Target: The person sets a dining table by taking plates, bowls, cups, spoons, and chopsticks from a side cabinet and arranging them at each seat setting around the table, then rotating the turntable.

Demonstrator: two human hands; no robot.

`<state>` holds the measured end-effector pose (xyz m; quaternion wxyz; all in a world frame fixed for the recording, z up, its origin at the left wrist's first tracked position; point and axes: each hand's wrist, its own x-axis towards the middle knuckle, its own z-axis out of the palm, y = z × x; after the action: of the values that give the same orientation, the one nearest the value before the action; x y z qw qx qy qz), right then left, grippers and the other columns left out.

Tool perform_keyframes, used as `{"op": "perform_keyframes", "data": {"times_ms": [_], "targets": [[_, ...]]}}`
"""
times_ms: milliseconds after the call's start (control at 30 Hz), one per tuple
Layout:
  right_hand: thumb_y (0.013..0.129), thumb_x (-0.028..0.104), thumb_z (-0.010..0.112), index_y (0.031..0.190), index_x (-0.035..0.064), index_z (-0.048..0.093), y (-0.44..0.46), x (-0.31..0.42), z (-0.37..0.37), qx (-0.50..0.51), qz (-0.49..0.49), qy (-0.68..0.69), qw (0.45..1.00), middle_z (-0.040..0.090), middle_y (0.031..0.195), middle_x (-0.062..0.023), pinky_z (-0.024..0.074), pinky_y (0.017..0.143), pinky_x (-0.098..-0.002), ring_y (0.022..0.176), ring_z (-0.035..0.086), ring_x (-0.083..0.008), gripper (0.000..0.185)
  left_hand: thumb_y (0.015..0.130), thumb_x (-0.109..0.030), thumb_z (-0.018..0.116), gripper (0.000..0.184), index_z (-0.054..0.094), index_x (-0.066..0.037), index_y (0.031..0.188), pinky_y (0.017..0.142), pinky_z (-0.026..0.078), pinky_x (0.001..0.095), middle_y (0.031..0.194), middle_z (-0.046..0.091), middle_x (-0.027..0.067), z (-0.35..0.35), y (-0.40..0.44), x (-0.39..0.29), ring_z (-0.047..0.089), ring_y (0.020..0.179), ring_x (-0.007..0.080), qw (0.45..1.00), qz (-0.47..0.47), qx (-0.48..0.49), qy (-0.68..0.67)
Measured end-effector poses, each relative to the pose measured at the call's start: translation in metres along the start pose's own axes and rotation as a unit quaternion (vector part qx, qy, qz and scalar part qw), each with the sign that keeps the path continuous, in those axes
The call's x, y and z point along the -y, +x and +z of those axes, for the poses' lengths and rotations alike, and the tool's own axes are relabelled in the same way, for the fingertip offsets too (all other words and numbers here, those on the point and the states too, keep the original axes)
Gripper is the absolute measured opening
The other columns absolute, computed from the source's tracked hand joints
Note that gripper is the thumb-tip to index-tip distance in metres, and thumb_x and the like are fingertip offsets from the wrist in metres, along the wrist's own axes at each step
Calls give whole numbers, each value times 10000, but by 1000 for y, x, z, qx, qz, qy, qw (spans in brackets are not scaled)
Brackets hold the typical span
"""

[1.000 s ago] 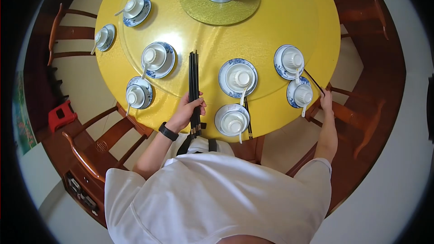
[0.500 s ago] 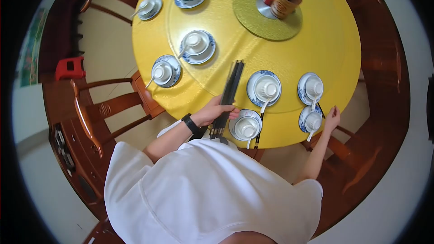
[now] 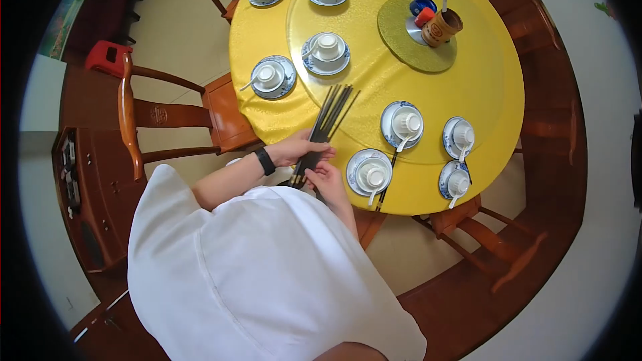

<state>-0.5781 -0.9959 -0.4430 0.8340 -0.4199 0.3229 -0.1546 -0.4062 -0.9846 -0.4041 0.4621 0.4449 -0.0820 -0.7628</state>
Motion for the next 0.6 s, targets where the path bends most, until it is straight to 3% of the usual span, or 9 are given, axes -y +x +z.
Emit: {"op": "perform_keyframes", "data": {"times_ms": [133, 267, 400, 433, 533, 600], "targets": [[864, 110, 629, 886, 26, 595, 7, -24, 29, 72, 66, 5, 995, 603, 736, -13, 448, 549, -196, 611, 558, -69, 94, 910, -141, 568, 236, 472, -30, 1095, 824, 540, 334, 1044, 616, 150, -33, -43, 12, 630, 940, 202, 999, -1, -50, -12], [870, 132, 623, 855, 39, 599, 7, -33, 54, 69, 74, -7, 995, 569, 676, 12, 420, 512, -188, 556, 516, -57, 97, 921, -158, 548, 253, 465, -6, 1104, 801, 544, 345, 1046, 604, 175, -60, -60, 22, 622, 960, 240, 994, -8, -96, -53], [858, 154, 641, 804, 45, 568, 25, -45, 65, 49, 98, -19, 994, 560, 646, 3, 418, 482, -199, 535, 513, -62, 142, 912, -115, 530, 166, 475, -2, 1019, 688, 570, 337, 963, 607, 160, -89, -69, 13, 651, 810, 239, 987, 2, -161, -25], [858, 154, 641, 804, 45, 568, 32, -50, 68, 48, 103, -27, 993, 560, 646, 3, 418, 482, -199, 535, 513, -62, 142, 904, -115, 535, 140, 478, -11, 980, 613, 566, 311, 885, 603, 130, -96, -72, 10, 643, 706, 211, 981, 34, -186, -49], [859, 152, 639, 780, 45, 577, 58, -53, 77, -5, 85, -55, 995, 572, 639, -9, 412, 478, -194, 534, 518, -64, 146, 908, -138, 545, 139, 483, -33, 976, 558, 541, 271, 785, 583, 80, -134, -89, -23, 598, 612, 151, 973, 72, -219, -14], [857, 152, 626, 755, 51, 592, 80, -58, 82, -33, 159, -67, 984, 573, 634, -14, 409, 488, -189, 538, 523, -76, 148, 909, -157, 550, 146, 489, -46, 980, 490, 493, 244, 748, 579, 50, -170, -97, -53, 558, 550, 119, 974, 94, -207, 5]]}}
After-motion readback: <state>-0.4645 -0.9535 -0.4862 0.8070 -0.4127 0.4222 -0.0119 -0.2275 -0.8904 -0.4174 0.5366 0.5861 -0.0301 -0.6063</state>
